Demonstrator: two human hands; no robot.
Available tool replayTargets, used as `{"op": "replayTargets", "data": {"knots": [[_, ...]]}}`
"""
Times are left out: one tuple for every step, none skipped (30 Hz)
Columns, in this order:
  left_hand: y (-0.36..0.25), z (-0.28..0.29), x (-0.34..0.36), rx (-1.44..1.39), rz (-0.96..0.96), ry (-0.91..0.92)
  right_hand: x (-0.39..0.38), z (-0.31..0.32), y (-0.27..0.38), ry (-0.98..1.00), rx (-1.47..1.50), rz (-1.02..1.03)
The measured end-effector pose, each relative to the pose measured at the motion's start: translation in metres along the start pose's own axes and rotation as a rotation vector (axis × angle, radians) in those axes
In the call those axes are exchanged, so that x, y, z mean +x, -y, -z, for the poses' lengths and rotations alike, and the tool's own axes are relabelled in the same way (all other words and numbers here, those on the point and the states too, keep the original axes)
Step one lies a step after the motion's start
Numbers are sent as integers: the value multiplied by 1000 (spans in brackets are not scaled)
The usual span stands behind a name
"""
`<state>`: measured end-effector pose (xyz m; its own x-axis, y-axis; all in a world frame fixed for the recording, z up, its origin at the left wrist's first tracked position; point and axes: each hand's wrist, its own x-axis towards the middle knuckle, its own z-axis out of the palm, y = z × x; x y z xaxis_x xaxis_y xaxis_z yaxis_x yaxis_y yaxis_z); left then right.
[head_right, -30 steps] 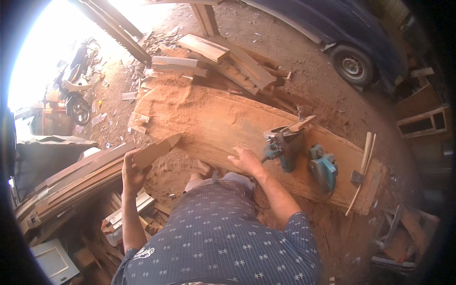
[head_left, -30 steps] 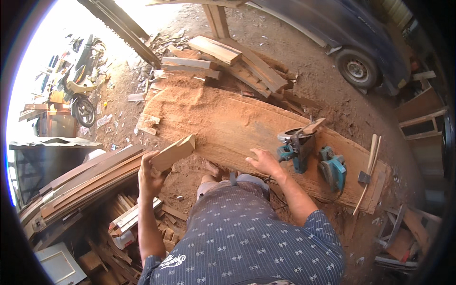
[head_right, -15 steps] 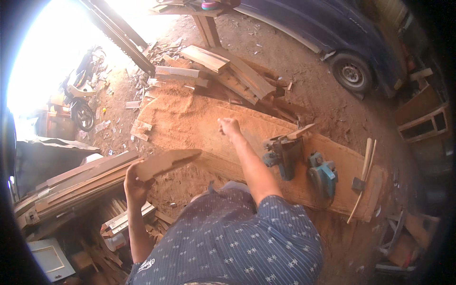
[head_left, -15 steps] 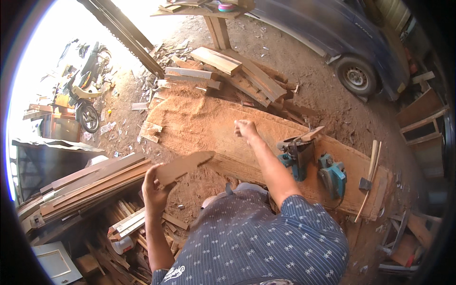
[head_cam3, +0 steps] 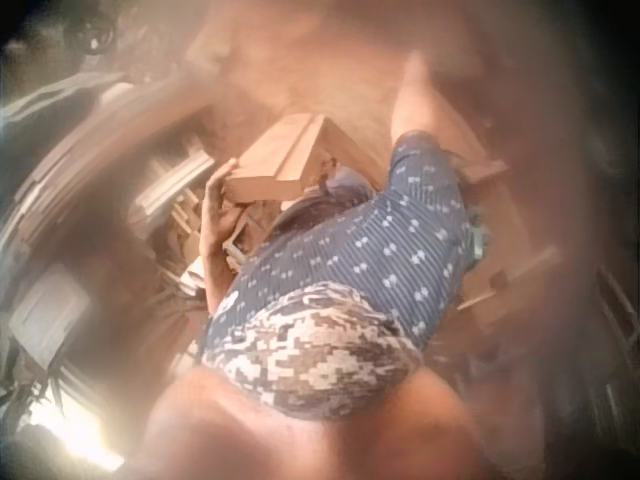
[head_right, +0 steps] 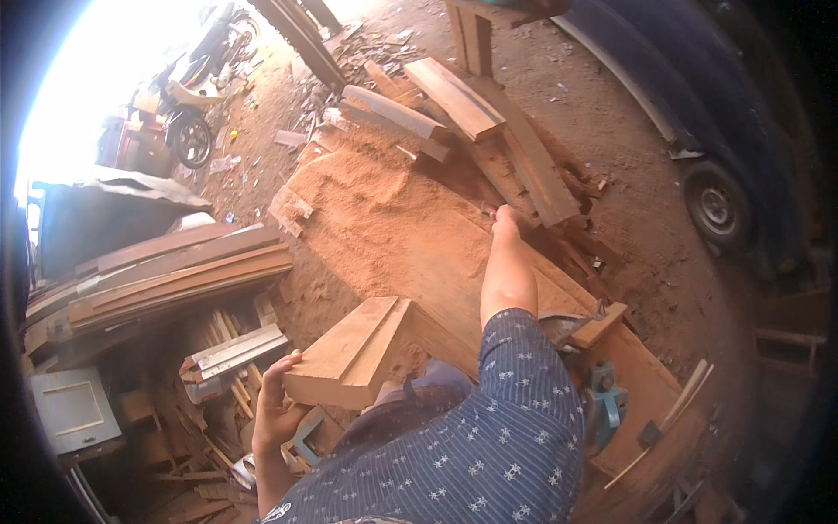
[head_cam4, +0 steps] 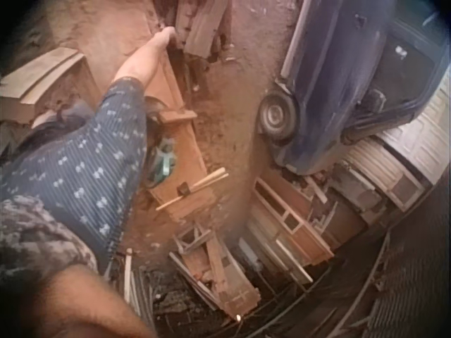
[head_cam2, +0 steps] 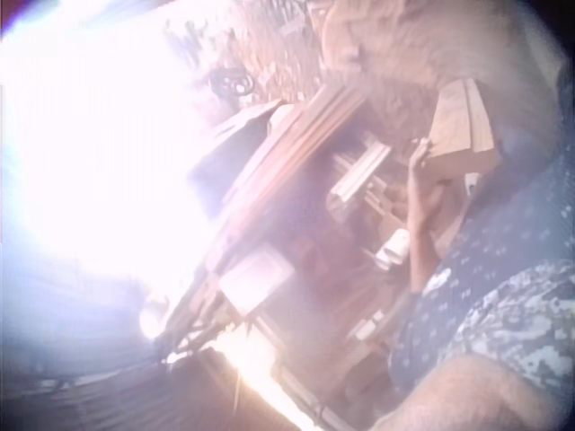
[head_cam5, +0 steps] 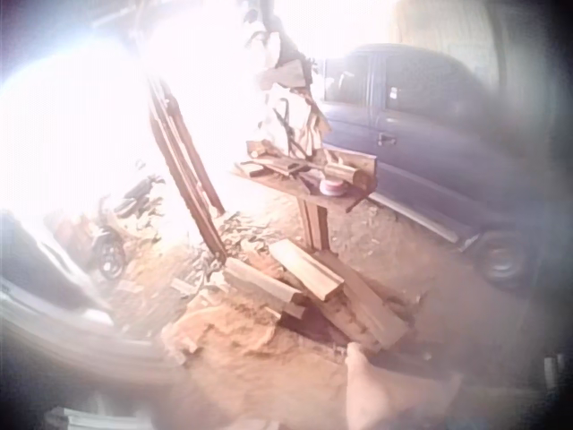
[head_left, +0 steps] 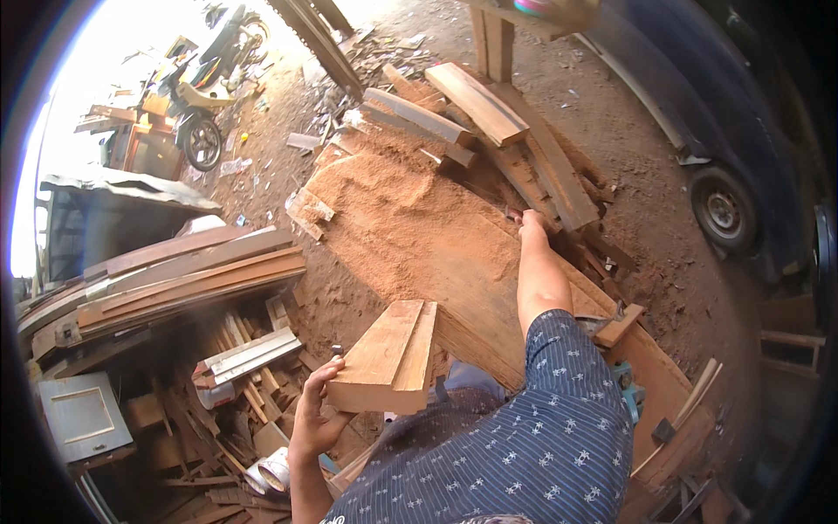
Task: The person uses a circular saw to cut a long wooden plank into smaller pieces. They measure and mark the wood with a square ruler before making cuts. The person also uses a hand planer to smooth the edges of the cut wood pieces.
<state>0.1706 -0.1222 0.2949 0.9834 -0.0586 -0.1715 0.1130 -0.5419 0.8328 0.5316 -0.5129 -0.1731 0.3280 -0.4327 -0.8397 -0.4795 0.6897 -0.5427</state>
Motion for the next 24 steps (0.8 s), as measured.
{"op": "replayTargets", "data": {"knots": [[0, 2, 1, 14, 20, -8, 1, -10, -5, -6, -15, -24], [2, 3, 0, -61, 81, -20, 2, -13, -9, 44, 60, -59], [1, 4, 5, -109, 99, -37, 7, -21, -6, 0, 53, -83], [0, 4, 7, -161, 125, -53, 14, -26, -4, -51, 39, -108], [-1, 4, 8, -213, 156, -72, 19, -27, -9, -102, 20, -134], [1, -3, -10, -230, 273, -145, -9, -37, -39, -3, -186, -150], [-3, -4, -8, -294, 267, -167, 3, -43, -41, -8, -207, -136], [-6, -4, -6, -356, 266, -195, 12, -50, -48, 14, -174, -131], [-9, 1, 2, -425, 228, -196, 37, -51, -40, 45, -92, -102], [-7, 5, 14, -304, 135, -154, 63, -45, -26, 100, 31, -68], [-7, 15, 47, -300, -30, -52, 109, -16, 25, 196, 251, 4], [-2, 9, 52, -331, -40, -33, 100, -29, 17, 185, 251, 4], [5, 5, 62, -364, -68, 1, 92, -38, 20, 169, 268, 18], [19, -7, 36, -379, 40, -83, 29, -48, -36, 229, 93, -155], [12, 6, 69, -412, -113, 40, 53, -28, 7, 282, 265, 26], [28, -6, 27, -439, 30, -94, -46, -39, -53, 248, 20, -191], [26, -5, 23, -481, 16, -96, -97, -34, -53, 271, -36, -160], [22, -5, 27, -533, -18, -101, -129, -26, -44, 283, -62, -107], [23, -6, 33, -567, -43, -105, -154, -12, -32, 373, -55, -78], [28, -8, 41, -602, -70, -103, -174, 2, -21, 460, -47, -44], [34, -9, 44, -634, -90, -112, -206, 12, -9, 516, -86, 26], [40, -10, 47, -628, -121, -118, -250, 24, 9, 566, -126, 98], [42, -10, 50, -648, -131, -121, -279, 36, 24, 624, -132, 231], [48, -13, 52, -670, -138, -133, -339, 45, 44, 694, -101, 321]]}}
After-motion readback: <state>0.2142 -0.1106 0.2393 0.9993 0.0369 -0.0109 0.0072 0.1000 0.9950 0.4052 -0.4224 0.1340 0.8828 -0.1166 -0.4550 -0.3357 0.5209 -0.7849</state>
